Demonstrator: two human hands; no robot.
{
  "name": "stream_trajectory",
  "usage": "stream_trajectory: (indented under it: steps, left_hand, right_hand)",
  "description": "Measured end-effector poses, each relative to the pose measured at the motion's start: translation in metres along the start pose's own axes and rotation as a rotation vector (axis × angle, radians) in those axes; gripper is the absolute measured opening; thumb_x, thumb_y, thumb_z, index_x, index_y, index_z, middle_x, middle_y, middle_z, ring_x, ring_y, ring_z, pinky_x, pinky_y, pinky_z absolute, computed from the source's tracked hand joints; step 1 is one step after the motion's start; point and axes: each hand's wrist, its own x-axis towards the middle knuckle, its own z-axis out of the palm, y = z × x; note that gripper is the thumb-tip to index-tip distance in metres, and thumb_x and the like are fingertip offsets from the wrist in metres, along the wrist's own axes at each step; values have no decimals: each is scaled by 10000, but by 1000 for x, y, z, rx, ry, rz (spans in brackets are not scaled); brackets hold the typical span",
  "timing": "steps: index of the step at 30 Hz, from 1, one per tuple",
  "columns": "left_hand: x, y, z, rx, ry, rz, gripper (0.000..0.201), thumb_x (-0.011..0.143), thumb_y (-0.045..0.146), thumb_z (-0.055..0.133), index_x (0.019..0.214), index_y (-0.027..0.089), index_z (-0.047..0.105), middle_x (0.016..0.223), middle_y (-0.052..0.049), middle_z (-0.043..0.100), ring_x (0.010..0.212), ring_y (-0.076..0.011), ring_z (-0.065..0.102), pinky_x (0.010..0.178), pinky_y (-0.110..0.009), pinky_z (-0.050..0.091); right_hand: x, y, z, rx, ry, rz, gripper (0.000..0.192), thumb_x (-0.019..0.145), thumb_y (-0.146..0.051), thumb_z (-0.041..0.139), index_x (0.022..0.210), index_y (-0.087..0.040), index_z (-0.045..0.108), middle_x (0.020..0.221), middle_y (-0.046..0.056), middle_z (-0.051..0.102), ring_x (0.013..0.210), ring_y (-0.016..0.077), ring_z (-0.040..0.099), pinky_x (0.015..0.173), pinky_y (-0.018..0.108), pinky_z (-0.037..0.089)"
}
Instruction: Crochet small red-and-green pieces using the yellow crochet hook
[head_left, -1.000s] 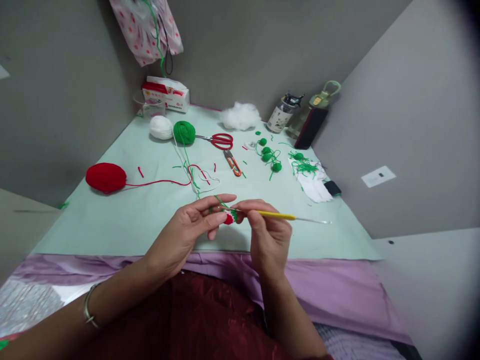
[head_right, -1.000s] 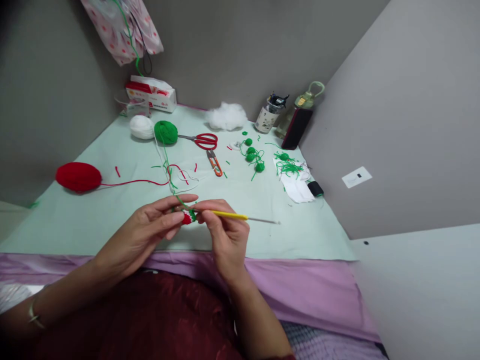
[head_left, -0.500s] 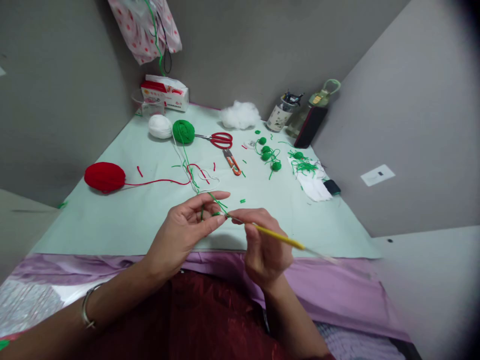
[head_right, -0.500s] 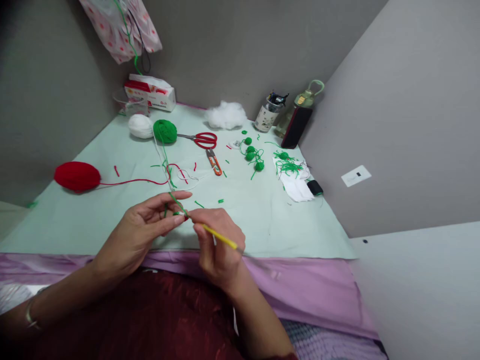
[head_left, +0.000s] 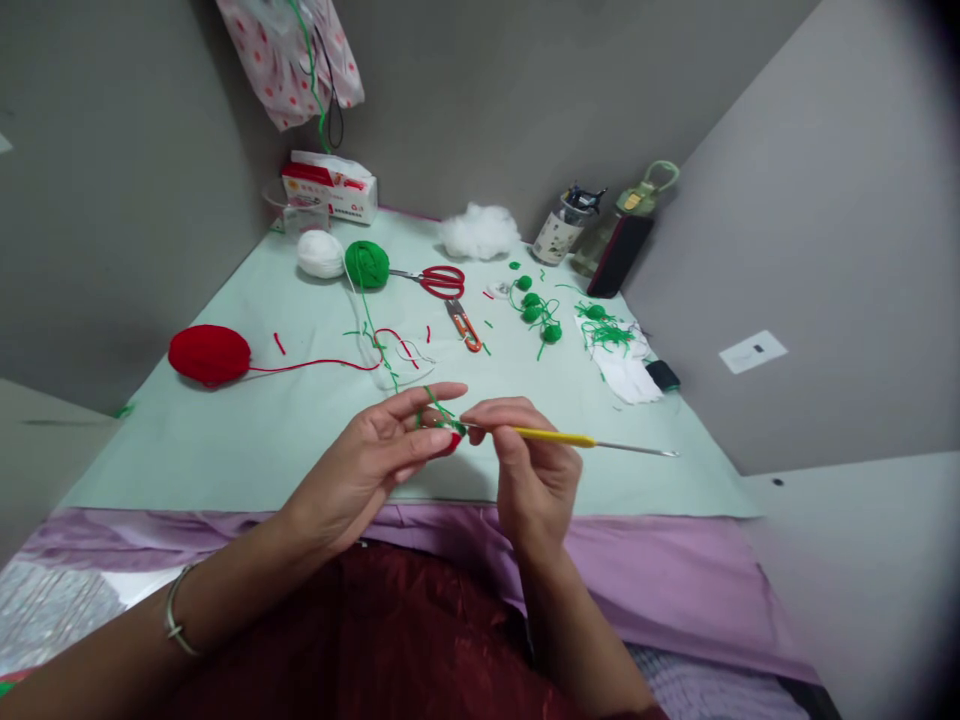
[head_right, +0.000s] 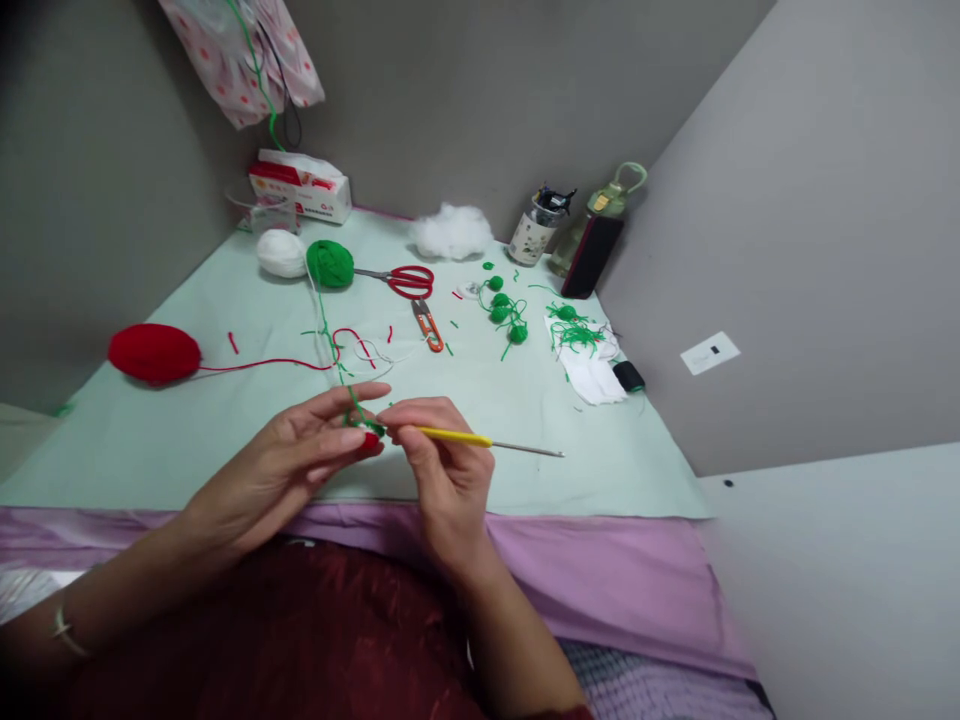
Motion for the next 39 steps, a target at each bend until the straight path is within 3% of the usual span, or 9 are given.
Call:
stream_trajectory:
  steps: [5,9,11,13,15,18,28,32,39]
  left_hand:
    - [0,-6,3,92,67,106,405,768,268,898,1165,264,816,798,20,629,694,-85,470,556,-165,353]
    - [4,-5,-1,-49,16,-32,393,782,273,882,1163,206,816,638,62,529,545,-41,334,614,-154,428]
    - [5,-3,-4,-129,-20,-99,338,770,234,878,1100,174,834,568,92,452,509,-29,287,761,-211,521]
    - [5,-2,-6,-152,-8,-77,297,764,199,873,1059,180,842,588,87,491,518,-28,326,884,-272,542]
    - [4,-3,-5,-95,23,-4,312,766,192,875,1075,215,839,684,57,598,569,-40,412,836,-226,524]
    - [2,-6,-1,42,12,69,327,778,218,877,1100,254,837,749,36,660,634,-66,481,657,-174,443]
    - [-1,-3,0,110,-19,53,255,823,261,831,1078,264,841,829,18,718,648,-74,538,755,-241,455]
    - [-3,-4,-2,154,7,85,240,817,270,836,1057,277,846,815,33,685,634,-64,534,712,-224,452]
    - [-1,-12,-2,207,92,217,328,803,213,859,1107,333,832,764,53,605,675,-65,530,641,-162,439]
  right_hand:
    - [-6,4,2,-206,-69,-189,266,980,-97,613,1142,-256,752,987,43,759,904,173,718,792,347,613]
    - [-11,4,-2,-465,-105,-371,367,937,-65,669,1240,-258,738,1093,76,756,1010,202,711,832,360,613]
    - [-8,3,-4,-356,-56,-285,321,962,-82,635,1192,-273,753,1027,53,769,931,187,713,787,355,612]
    - [-4,2,-4,-177,13,-139,245,988,-125,606,1087,-273,774,908,26,758,794,164,691,704,336,595]
    - [-1,2,-2,-35,24,-20,202,998,-171,605,1000,-265,783,858,18,744,747,158,675,673,328,578]
    - [-1,4,1,38,-31,18,167,984,-195,639,996,-265,790,927,29,774,877,181,708,765,347,584]
    - [-2,8,-6,267,5,234,180,1038,-311,566,988,-220,714,872,26,776,691,137,688,678,307,592]
    - [-3,-2,-10,32,-37,86,184,1049,-219,526,1029,-232,708,917,20,771,743,135,705,714,305,598]
    - [-9,1,-3,-484,-152,-440,238,1014,-107,527,1184,-195,669,999,84,781,909,186,728,783,336,622]
